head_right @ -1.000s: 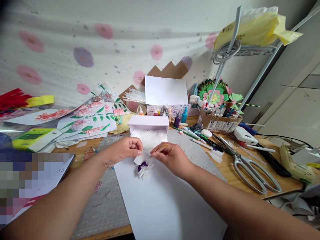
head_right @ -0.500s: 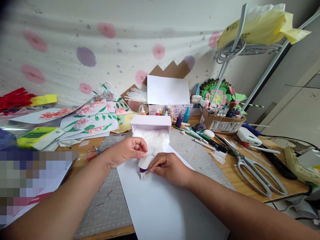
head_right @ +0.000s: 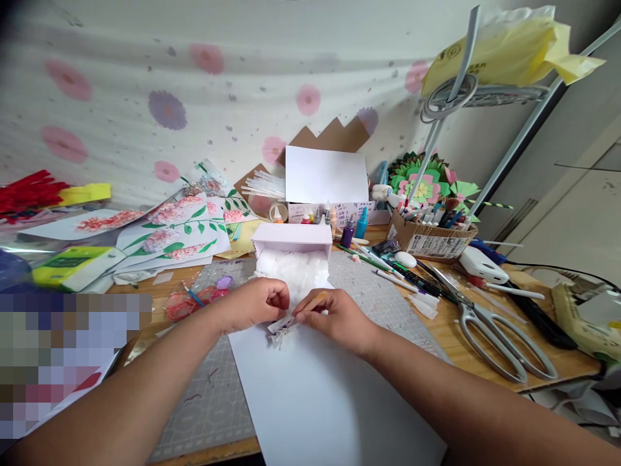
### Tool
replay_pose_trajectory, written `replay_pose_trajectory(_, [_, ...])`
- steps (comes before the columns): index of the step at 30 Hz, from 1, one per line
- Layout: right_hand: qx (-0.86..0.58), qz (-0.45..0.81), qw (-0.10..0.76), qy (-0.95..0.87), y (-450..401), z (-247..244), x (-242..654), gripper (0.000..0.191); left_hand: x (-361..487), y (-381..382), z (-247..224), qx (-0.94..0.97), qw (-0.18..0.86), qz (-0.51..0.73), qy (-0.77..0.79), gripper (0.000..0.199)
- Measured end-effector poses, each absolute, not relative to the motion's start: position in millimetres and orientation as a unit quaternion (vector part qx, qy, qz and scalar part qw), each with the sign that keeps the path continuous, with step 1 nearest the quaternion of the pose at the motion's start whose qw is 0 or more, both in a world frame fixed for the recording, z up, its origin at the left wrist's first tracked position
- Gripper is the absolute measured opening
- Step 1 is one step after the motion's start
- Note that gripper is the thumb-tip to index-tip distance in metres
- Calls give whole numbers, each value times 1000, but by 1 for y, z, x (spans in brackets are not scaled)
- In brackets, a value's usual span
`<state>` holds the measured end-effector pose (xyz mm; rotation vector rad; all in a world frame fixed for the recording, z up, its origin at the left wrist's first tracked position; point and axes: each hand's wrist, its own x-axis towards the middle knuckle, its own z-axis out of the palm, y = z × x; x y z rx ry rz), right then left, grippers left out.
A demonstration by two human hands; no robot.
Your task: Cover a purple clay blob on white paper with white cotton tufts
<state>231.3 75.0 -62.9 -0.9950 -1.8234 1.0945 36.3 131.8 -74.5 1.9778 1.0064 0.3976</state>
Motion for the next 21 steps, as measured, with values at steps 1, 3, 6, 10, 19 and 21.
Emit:
replay_pose_trajectory(1, [-390, 438, 402, -703, 76, -61, 231, 13, 37, 131, -73, 797, 420, 157, 404, 12])
replay_pose_trajectory(3, [-390, 438, 419, -693, 77, -59, 230, 12, 37, 130, -71, 807, 400, 153, 408, 12])
replay_pose_trajectory(6, [-401, 389, 413, -719, 78, -56, 225, 14, 38, 128, -69, 815, 380, 149, 412, 11])
replay_pose_trajectory(10, [-420, 329, 380, -755, 79, -58, 218, 13, 40, 127, -68, 811, 382, 155, 416, 12])
replay_pose_trajectory(19, [-454, 310, 293, -783, 78, -64, 215, 11, 41, 127, -71, 796, 403, 158, 424, 10])
replay_pose_trajectory(21, [-457, 308, 280, -786, 78, -63, 215, 10, 41, 128, -72, 797, 404, 156, 421, 10])
